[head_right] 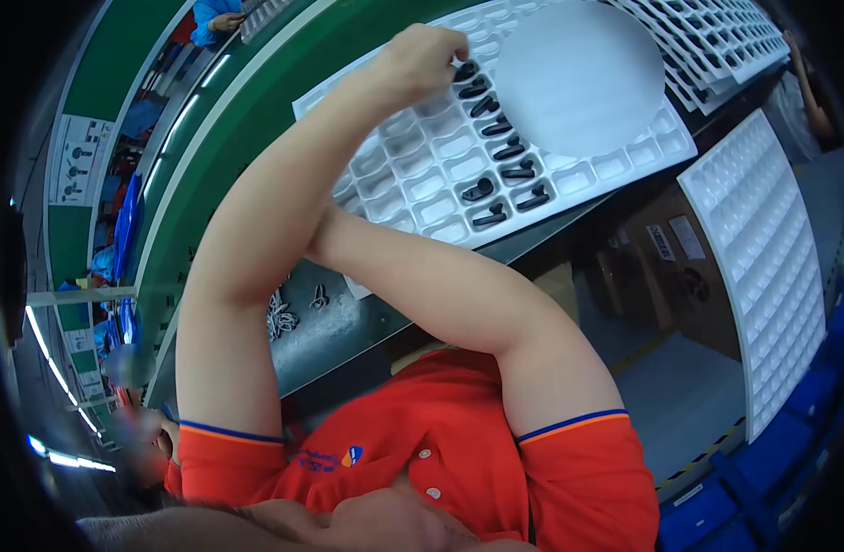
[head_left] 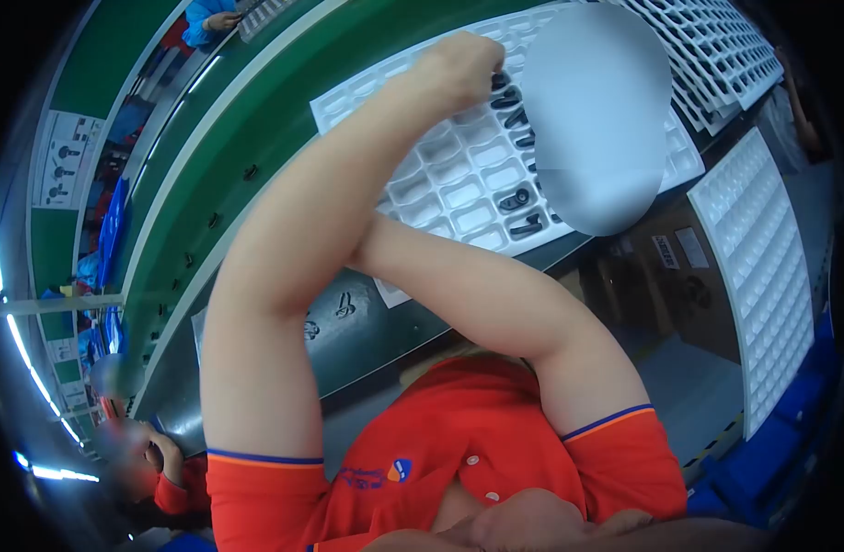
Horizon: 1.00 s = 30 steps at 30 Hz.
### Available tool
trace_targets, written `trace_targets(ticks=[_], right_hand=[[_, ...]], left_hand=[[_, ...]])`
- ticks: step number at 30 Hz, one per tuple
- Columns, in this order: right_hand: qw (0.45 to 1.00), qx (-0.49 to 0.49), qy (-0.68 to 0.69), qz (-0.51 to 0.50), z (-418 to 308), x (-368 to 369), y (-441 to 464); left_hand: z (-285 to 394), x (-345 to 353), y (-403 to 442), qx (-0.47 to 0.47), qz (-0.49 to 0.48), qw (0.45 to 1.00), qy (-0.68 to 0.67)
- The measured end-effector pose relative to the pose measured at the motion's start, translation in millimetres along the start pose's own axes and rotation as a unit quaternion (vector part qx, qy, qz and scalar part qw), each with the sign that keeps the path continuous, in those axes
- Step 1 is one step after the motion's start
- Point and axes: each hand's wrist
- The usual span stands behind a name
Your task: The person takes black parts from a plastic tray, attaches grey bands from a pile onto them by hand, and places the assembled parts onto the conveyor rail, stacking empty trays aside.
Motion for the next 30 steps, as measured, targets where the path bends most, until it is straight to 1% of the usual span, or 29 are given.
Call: trace_targets(ticks=[1,3,4,5,7,8,9,10,11,12,13,14,15,16,17,19,20,22,24,25,26,27,28,29,30], right_hand=[[1.000,-0.002,0.010,-0.004,-2.2,-1.9,-0.3],[0.983,0.123,0.138,0.002,-18.4,-6.6,-7.9],[0.988,0.151,0.015,-0.032,-37.8,-11.3,-3.8],[0.976,0.176,-0.108,-0.068,-56.7,-15.5,1.2],[0.977,0.162,-0.129,-0.048,-63.2,-10.1,-1.0],[0.978,0.163,-0.120,-0.059,-67.8,-9.0,-3.0],[0.976,0.214,-0.001,-0.031,-74.3,-10.0,-4.2],[0.958,0.262,0.114,0.000,-81.0,-12.2,-4.6],[0.924,0.306,0.226,0.034,-86.8,-13.6,-4.1],[0.924,0.307,0.226,0.034,-92.6,-14.9,-2.6],[0.951,0.297,0.082,-0.034,-98.5,-16.2,-0.6],[0.953,0.279,-0.064,-0.103,-102.9,-17.4,1.5],[0.929,0.253,-0.209,-0.170,-104.5,-18.2,2.9],[0.928,0.253,-0.211,-0.172,-93.3,-18.5,-2.8],[0.937,0.235,-0.215,-0.143,-69.5,-18.6,-16.0],[0.950,0.200,-0.226,-0.083,-35.2,-20.0,-35.7],[0.949,0.203,-0.228,-0.081,-36.7,-19.0,-35.1],[0.936,0.234,-0.194,-0.178,-39.9,-8.2,-30.0],[0.909,0.272,-0.173,-0.265,-52.7,1.3,-21.4],[0.889,0.298,-0.175,-0.302,-64.0,-1.9,-16.3],[0.880,0.367,-0.108,-0.281,-82.5,0.9,-6.1],[0.806,0.529,0.251,-0.085,-103.7,1.0,1.1],[0.873,0.382,-0.126,-0.275,-94.3,4.0,4.5],[0.863,0.404,-0.170,-0.252,-85.0,5.9,6.3],[0.855,0.379,-0.223,-0.275,-73.2,7.4,5.5]], left_hand=[[3.0,1.1,3.3,-0.003,-0.012,1.000,0.003],[8.1,-2.6,2.7,-0.022,-0.033,0.999,0.006],[9.8,-1.9,1.9,-0.035,-0.041,0.999,0.005],[10.2,-1.5,2.7,-0.023,-0.052,0.998,0.015],[11.1,3.3,3.3,0.003,-0.058,0.998,0.028],[13.3,3.7,2.4,0.020,-0.053,0.998,0.031],[14.7,1.8,0.6,0.011,-0.051,0.998,0.031],[17.2,-0.8,0.0,-0.004,-0.060,0.998,0.017],[20.0,-3.1,-1.0,-0.015,-0.068,0.998,0.003],[21.4,-2.0,-1.3,-0.025,-0.078,0.997,-0.010],[22.0,-1.0,-2.0,-0.025,-0.078,0.997,-0.012],[21.3,-1.1,-2.1,-0.044,-0.079,0.995,-0.033],[19.5,-2.2,-2.1,-0.063,-0.080,0.993,-0.054],[17.6,-2.9,-2.3,-0.082,-0.079,0.991,-0.075],[18.4,-3.5,-4.1,-0.082,-0.078,0.991,-0.075],[22.9,-1.5,-7.4,-0.064,-0.046,0.997,-0.028],[25.4,0.1,-8.5,-0.055,-0.030,0.998,-0.005],[25.5,1.1,-11.4,-0.049,-0.031,0.998,0.007],[28.3,1.3,-8.1,-0.031,-0.024,0.999,0.032],[29.6,0.9,-4.9,-0.056,-0.048,0.994,0.074],[27.2,2.1,-3.5,-0.045,-0.046,0.996,0.069],[25.3,3.1,-5.0,-0.055,-0.021,0.998,0.019],[27.7,-0.1,-4.8,-0.068,-0.021,0.997,0.007],[28.2,0.9,0.2,-0.093,-0.027,0.995,-0.002],[25.1,4.7,2.4,-0.080,-0.004,0.997,0.003]])
Point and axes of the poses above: each hand's wrist, its own y-axis towards the middle knuckle, its own x-axis out of the palm, z = x × y, and after that the axes turned 3 degrees about -z, right-handed
